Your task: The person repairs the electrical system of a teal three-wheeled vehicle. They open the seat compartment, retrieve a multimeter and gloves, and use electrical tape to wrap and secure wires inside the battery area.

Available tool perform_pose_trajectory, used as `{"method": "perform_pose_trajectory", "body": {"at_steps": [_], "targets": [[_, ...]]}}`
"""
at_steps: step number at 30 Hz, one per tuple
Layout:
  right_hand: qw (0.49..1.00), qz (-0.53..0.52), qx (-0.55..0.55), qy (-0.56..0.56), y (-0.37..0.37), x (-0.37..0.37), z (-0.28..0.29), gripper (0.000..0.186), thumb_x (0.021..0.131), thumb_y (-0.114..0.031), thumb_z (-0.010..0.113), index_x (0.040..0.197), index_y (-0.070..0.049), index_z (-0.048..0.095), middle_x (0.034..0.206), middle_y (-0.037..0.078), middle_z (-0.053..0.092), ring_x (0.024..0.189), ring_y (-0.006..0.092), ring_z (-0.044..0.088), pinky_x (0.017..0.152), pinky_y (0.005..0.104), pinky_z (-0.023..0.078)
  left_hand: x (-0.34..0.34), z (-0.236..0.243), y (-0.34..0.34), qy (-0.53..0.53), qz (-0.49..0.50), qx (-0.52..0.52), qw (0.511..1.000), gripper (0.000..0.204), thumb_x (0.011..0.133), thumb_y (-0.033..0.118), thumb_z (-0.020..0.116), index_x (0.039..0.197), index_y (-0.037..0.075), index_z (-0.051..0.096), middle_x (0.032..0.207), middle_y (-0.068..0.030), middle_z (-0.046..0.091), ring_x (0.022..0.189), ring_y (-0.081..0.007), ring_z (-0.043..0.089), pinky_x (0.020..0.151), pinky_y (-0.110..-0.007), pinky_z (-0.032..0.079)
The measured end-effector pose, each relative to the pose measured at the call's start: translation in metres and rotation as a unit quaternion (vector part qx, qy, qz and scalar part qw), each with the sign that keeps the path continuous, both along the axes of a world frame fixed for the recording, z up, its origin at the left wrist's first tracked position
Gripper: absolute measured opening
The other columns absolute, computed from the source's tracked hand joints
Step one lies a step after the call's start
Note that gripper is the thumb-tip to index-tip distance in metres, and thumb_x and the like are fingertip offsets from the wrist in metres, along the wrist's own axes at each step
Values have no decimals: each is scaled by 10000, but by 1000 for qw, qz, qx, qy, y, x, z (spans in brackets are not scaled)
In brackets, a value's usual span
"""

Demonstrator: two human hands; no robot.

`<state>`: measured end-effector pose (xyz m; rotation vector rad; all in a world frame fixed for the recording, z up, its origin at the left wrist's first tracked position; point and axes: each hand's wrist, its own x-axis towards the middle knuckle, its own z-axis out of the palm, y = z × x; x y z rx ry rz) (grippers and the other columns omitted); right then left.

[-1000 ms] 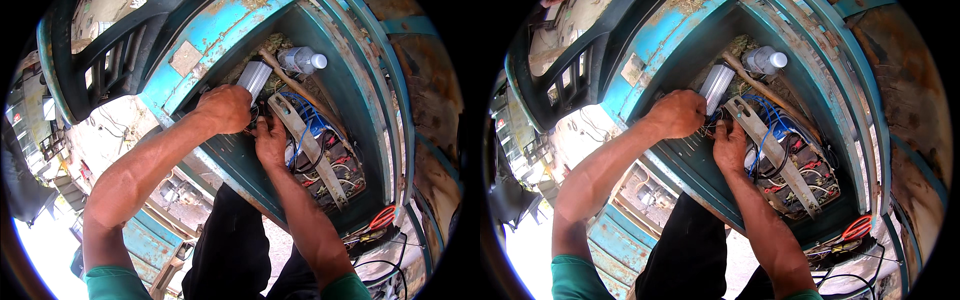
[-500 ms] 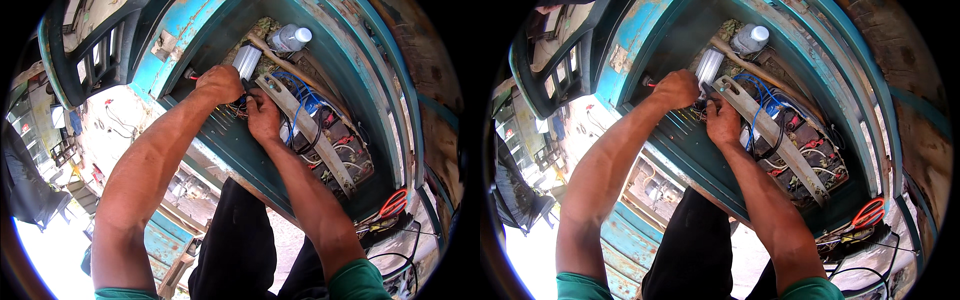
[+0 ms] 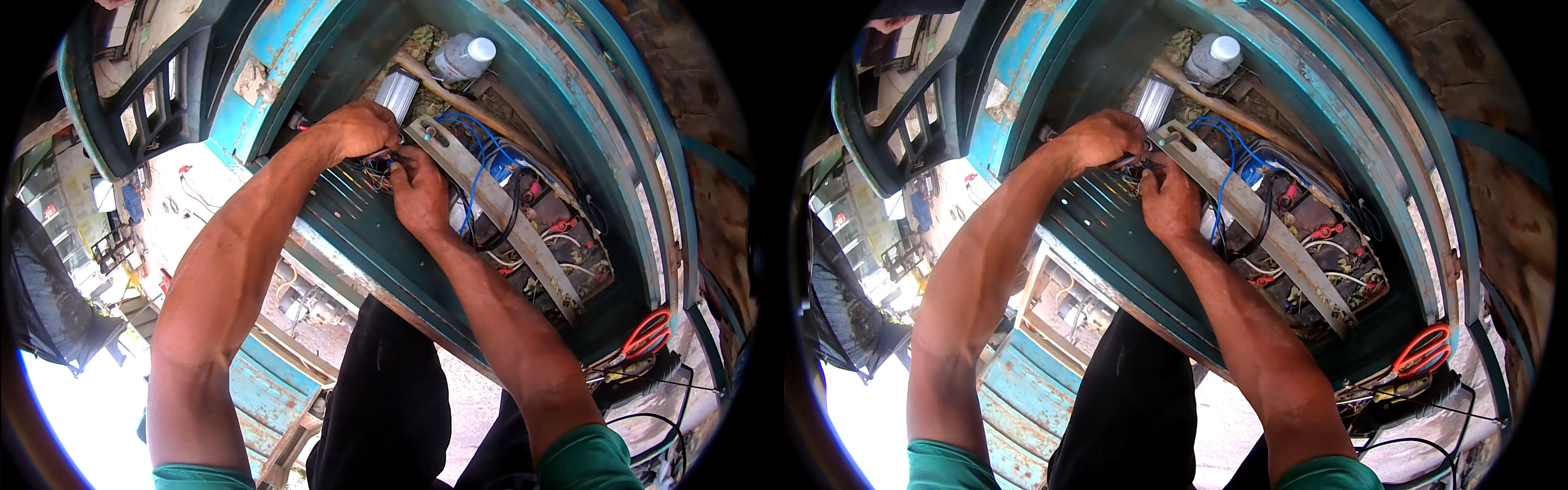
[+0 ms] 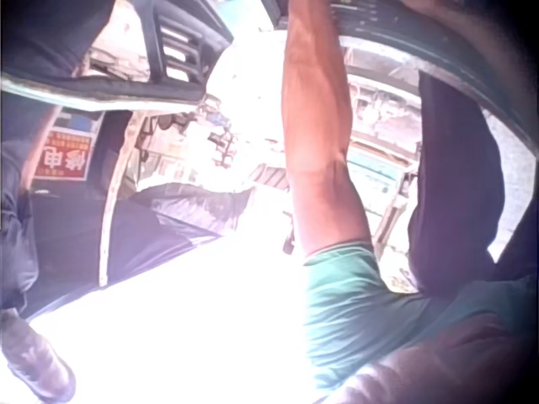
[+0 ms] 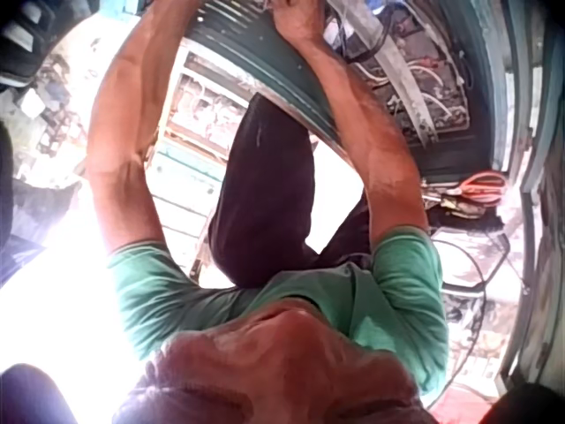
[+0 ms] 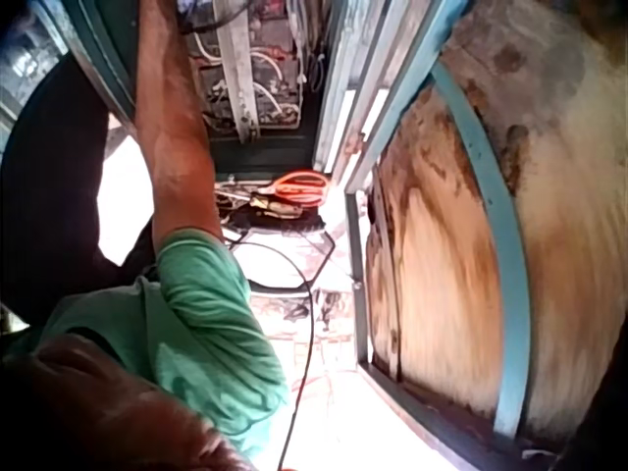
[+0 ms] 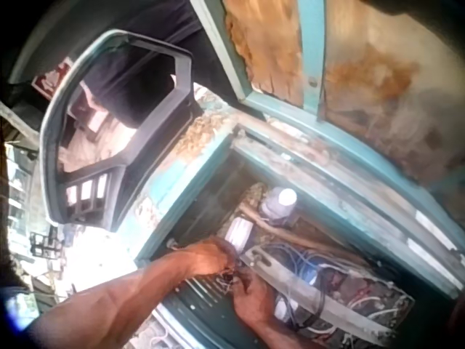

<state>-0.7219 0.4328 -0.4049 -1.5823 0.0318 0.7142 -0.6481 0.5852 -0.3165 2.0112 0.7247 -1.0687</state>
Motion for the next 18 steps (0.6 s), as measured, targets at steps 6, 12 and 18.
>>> {"method": "perform_pose_trajectory", "body": {"at_steps": [6, 12, 18], "targets": [[1000, -15, 0, -12, -1, 0, -3, 251, 934, -72, 605, 1174, -2, 579, 926, 151, 706, 822, 211, 701, 765, 351, 542, 3, -5, 1, 66, 109, -57, 990, 91, 810, 73, 622, 817, 25, 699, 822, -66, 676, 741, -172, 650, 651, -312, 518], [998, 2, -41, -37, 3, -1, -20, 248, 959, -120, 600, 1163, 18, 576, 865, 124, 679, 768, 177, 676, 723, 337, 534, 2, -23, 11, 39, -37, 63, 997, 101, 784, 76, 630, 813, 6, 697, 831, -90, 683, 747, -183, 661, 669, -324, 528], [981, -35, 46, 187, 3, 10, -9, 337, 999, -213, 583, 1213, 46, 559, 865, 63, 643, 747, 122, 634, 696, 290, 525, -9, -39, 25, -47, -247, 87, 964, 161, 714, 116, 676, 813, -3, 723, 824, -127, 700, 751, -207, 653, 702, -331, 513]]}}
